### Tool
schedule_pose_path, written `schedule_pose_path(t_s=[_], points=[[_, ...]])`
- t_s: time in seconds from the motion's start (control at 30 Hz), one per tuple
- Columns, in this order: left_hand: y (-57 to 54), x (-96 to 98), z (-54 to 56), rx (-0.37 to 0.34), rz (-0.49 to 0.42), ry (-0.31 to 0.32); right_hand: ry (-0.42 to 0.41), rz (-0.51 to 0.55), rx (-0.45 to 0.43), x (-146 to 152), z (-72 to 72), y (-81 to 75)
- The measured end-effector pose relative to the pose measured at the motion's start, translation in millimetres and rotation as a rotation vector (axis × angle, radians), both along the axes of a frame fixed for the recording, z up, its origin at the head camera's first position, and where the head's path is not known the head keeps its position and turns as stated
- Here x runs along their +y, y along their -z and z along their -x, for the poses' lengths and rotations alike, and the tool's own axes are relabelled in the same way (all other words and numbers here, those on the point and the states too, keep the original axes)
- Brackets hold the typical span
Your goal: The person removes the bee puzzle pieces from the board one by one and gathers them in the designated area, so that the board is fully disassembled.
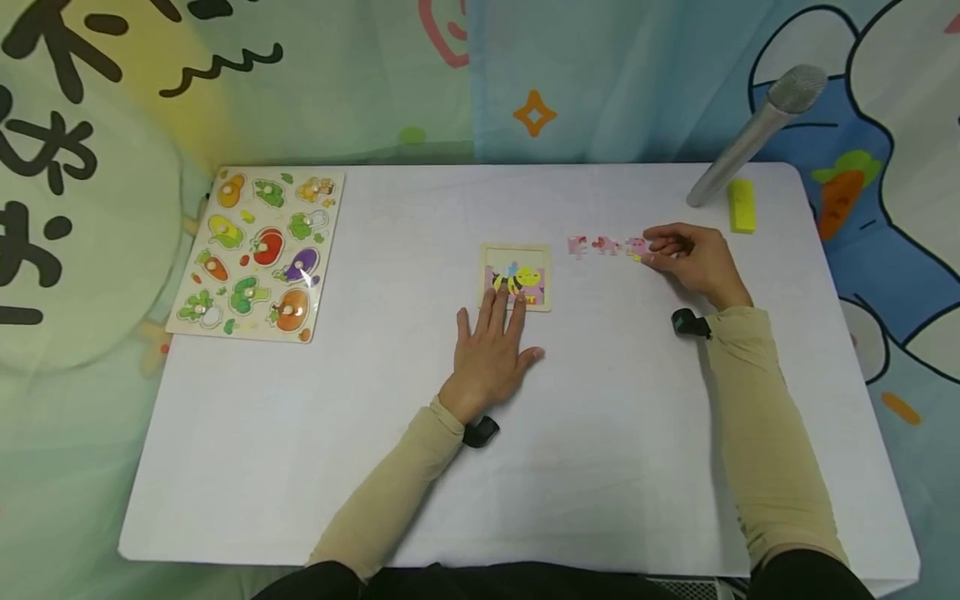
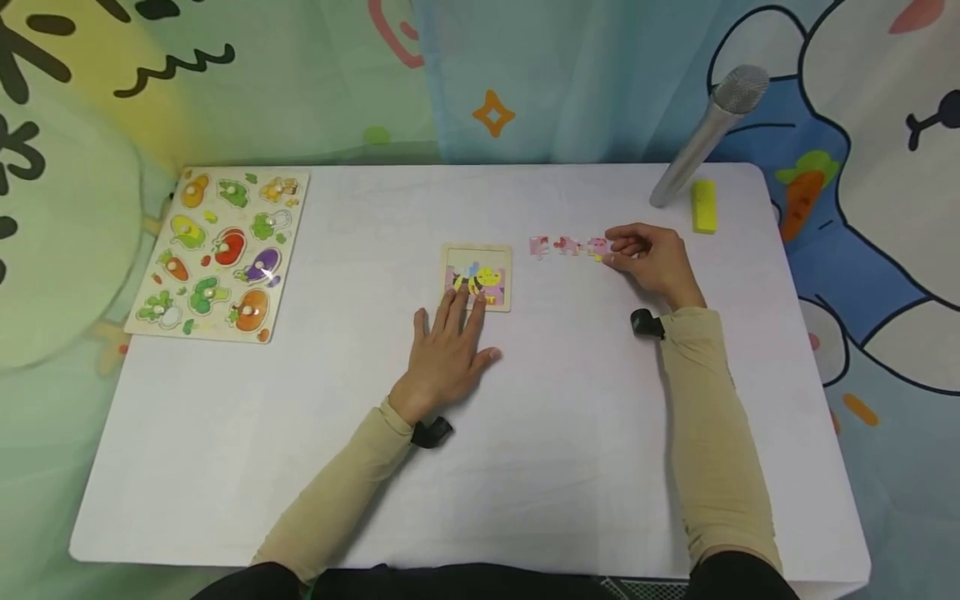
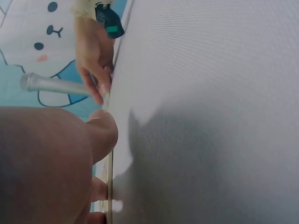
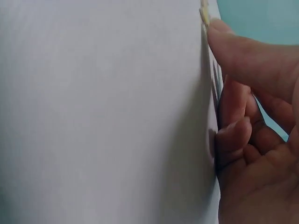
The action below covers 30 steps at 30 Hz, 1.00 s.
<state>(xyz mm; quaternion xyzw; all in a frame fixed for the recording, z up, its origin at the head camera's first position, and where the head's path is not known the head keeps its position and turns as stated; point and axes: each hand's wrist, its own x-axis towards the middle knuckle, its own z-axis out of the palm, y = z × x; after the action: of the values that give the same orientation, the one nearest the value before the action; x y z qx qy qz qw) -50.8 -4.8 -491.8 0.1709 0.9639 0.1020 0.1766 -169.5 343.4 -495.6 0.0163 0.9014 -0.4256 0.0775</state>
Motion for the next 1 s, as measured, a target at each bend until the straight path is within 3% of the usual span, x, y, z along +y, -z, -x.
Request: schedule_pose_path(t_s=[0.27,0.4,0.63,1.0], points=[[-0.6,1.2,-0.2,0.001,0.011,0.0,0.082,0.054,0.051,-14,-1.6,-7.9],[-0.7,1.6,0.7,0.033,-0.006,-0.017,0.076,0.091,0.066,-33,1.4,-18.7],[0.8,1.1,0.8,0.033,-0.015,-0.024,-0.048,0.126,0.057,-70,9.2,-28.3],[-2.0,-5.5,-1.8,0.032,0.001,0.029,-0.301,0.065,-0.029,-133,22.4,-21.1]])
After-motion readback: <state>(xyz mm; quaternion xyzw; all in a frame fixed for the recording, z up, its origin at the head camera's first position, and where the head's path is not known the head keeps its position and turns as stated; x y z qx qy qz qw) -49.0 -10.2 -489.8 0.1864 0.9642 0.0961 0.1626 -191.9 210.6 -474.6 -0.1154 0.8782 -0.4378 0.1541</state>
